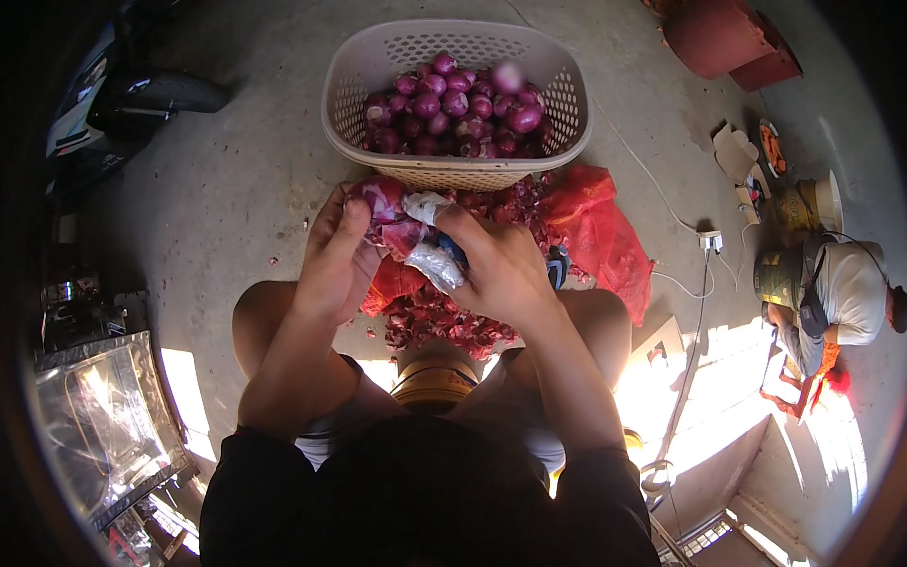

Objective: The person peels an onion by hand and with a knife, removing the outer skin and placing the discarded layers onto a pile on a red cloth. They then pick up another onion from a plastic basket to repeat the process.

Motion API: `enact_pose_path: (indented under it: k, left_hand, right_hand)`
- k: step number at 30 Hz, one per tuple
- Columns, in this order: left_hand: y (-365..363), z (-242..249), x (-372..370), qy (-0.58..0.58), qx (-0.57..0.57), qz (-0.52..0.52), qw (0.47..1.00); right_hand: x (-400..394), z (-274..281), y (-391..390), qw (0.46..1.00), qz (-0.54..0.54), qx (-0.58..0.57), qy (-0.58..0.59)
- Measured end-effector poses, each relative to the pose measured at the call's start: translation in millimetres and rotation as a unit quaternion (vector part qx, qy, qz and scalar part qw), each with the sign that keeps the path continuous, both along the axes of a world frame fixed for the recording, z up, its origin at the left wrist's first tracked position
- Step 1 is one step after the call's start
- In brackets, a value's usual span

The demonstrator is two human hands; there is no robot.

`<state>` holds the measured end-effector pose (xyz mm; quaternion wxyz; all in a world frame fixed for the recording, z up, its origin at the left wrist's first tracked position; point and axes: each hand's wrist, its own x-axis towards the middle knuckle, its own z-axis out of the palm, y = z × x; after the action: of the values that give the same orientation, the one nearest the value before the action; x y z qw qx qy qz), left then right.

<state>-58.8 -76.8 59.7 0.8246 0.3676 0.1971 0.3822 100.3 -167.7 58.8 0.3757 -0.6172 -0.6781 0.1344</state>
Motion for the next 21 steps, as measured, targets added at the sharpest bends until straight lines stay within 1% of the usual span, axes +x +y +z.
enact_pose_path:
  k: [2, 5, 8, 10, 13, 15, 19, 21]
  left_hand:
    - [0, 3, 1, -0.002, -0.020, 0.001, 1.000]
    - [-1, 5, 0, -0.010, -0.034, -0.017, 0.999]
    - [0, 2, -3, -0.013, -0.037, -0.037, 0.999]
    - [3, -5, -7, -0.017, -0.020, -0.063, 0.998]
    - [2, 1, -5, 0.005, -0.028, -0.036, 0.999]
    - [1, 6, -2, 0.010, -0.024, -0.035, 0.999]
    - [-1, 3, -3, 0.016, -0.010, -0.024, 1.000]
    - [-3, 2, -1, 0.013, 0.019, -0.019, 1.000]
  right_hand:
    - [-2, 2, 2, 1.000, -0.008, -0.001, 0.008]
    - [-6, -2, 5, 0.997, -0.010, 0.046, 0.063]
    - [-10, -7, 6, 0.984, -0.018, 0.065, 0.166]
    - [-10, -7, 1, 0.966, -0.029, 0.043, 0.255]
    - [-3, -13, 1, 0.961, 0.014, 0.067, 0.267]
    - [-5, -14, 0, 0.944, 0.043, 0.045, 0.323]
    - [-5, -20, 0, 0.961, 0.047, 0.020, 0.273]
    - [-3, -22, 1, 0.974, 0.061, 0.032, 0.215]
